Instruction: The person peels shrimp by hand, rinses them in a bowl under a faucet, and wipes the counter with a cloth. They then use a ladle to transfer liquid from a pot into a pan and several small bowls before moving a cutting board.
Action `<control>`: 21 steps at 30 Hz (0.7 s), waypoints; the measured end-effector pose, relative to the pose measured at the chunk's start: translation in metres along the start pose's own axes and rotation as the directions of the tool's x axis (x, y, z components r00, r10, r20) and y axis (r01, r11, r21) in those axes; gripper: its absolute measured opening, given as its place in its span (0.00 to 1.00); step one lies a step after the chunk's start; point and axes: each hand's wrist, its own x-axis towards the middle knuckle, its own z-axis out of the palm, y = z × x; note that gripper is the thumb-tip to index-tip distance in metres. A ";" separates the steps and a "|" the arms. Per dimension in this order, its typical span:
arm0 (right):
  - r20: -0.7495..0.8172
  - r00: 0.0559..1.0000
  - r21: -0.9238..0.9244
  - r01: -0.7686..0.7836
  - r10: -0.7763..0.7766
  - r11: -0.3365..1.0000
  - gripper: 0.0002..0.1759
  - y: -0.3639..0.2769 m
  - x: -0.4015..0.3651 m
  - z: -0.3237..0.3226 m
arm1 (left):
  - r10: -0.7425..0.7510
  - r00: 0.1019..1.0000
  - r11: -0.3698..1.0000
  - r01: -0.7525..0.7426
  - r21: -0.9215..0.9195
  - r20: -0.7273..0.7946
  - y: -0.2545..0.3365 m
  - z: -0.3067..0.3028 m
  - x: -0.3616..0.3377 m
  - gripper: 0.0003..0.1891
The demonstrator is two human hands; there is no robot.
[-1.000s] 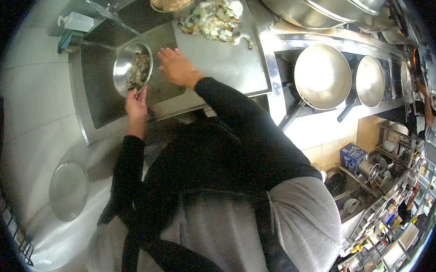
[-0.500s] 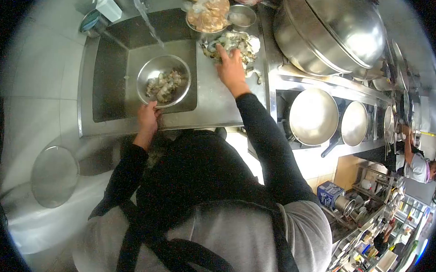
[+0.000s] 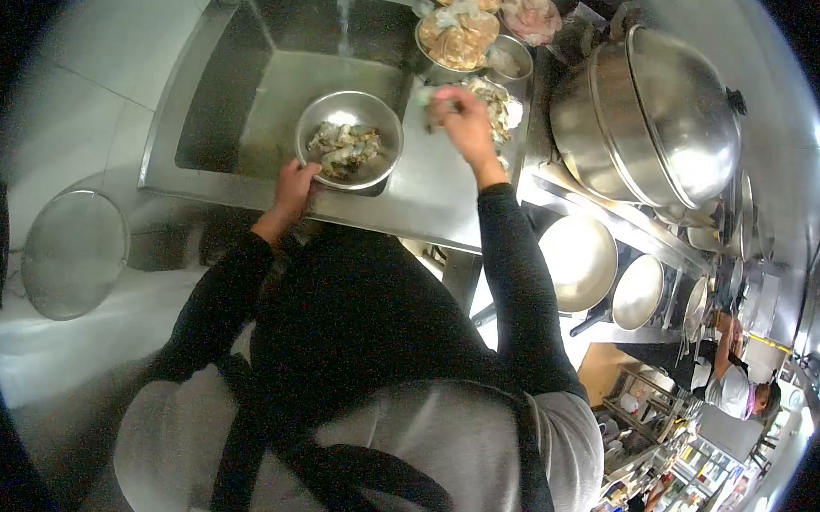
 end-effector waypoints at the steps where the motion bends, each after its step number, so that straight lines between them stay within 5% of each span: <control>1: -0.009 1.000 -0.003 -0.005 0.005 1.000 0.14 0.003 -0.002 0.010 | 0.034 0.999 0.998 -0.034 0.050 -0.008 0.000 0.000 0.001 0.11; 3: 0.221 0.966 -0.284 -0.064 0.130 0.957 0.18 0.013 0.002 0.020 | 0.067 0.998 0.992 -0.067 0.104 -0.001 -0.008 -0.005 0.008 0.11; 4: 0.211 0.969 -0.285 -0.067 0.131 0.956 0.18 0.023 0.007 0.015 | 0.058 0.998 0.987 -0.058 0.151 0.005 -0.021 -0.011 0.017 0.11; 5: 0.138 0.990 -0.652 0.085 0.008 0.753 0.20 0.034 0.011 0.010 | 0.046 0.999 0.979 -0.047 0.198 0.008 -0.021 -0.010 0.018 0.11; 6: 0.126 0.983 -0.904 0.169 -0.133 0.392 0.21 0.045 0.013 0.003 | 0.044 0.999 0.979 -0.045 0.197 0.013 -0.023 -0.008 0.017 0.11; 8: 0.076 0.997 -0.961 0.079 -0.025 0.265 0.22 0.053 0.010 -0.004 | -0.007 0.998 0.993 0.014 0.117 -0.061 -0.002 -0.001 0.002 0.11; 11: 0.229 0.940 -0.962 0.258 -0.254 0.089 0.24 0.104 0.019 -0.028 | 0.005 0.999 0.999 -0.002 0.049 -0.054 0.001 0.001 0.000 0.10; 17: 0.094 0.924 -0.847 0.270 -0.370 0.458 0.20 0.071 0.019 -0.038 | 0.007 1.000 0.961 0.001 0.276 -0.027 0.000 -0.007 0.002 0.13; 19: 0.009 0.939 -0.740 0.237 -0.343 0.630 0.20 0.036 0.014 -0.026 | 0.025 0.999 0.987 -0.021 0.157 -0.022 -0.008 -0.009 0.002 0.14; 21: -0.028 0.985 -0.396 -0.170 0.173 0.902 0.20 -0.007 0.005 0.002 | 0.047 0.998 0.998 -0.048 0.034 0.030 -0.009 -0.002 0.004 0.14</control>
